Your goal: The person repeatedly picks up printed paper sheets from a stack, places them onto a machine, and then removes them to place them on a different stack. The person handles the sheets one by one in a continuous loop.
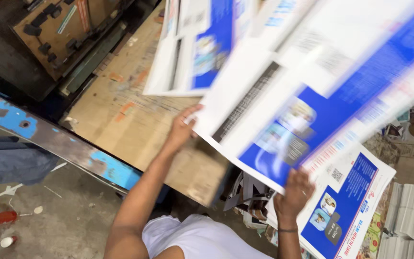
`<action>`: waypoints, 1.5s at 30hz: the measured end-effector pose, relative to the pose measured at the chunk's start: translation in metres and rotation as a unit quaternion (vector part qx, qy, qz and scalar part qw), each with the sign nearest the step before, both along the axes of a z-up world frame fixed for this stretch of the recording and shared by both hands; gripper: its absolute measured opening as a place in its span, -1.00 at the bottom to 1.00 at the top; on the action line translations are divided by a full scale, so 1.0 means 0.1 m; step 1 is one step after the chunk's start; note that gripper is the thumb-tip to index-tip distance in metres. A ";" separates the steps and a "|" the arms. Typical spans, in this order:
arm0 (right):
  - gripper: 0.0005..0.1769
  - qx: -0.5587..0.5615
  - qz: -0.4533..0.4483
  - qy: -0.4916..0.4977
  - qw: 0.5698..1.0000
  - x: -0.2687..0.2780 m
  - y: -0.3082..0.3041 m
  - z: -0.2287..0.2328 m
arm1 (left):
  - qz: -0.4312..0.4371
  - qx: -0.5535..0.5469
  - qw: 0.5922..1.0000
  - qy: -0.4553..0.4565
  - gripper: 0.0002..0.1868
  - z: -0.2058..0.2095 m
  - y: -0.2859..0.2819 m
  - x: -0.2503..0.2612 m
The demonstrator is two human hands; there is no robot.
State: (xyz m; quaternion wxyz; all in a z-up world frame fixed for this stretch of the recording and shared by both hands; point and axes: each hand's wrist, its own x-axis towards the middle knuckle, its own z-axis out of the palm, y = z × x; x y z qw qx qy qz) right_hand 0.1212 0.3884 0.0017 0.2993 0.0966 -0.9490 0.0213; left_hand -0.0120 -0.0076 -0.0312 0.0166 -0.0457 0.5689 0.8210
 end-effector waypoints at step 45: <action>-0.35 -0.142 -0.405 -0.136 0.893 1.53 2.32 -0.57 | -0.218 -0.205 0.937 0.183 -0.47 -1.32 2.61 1.03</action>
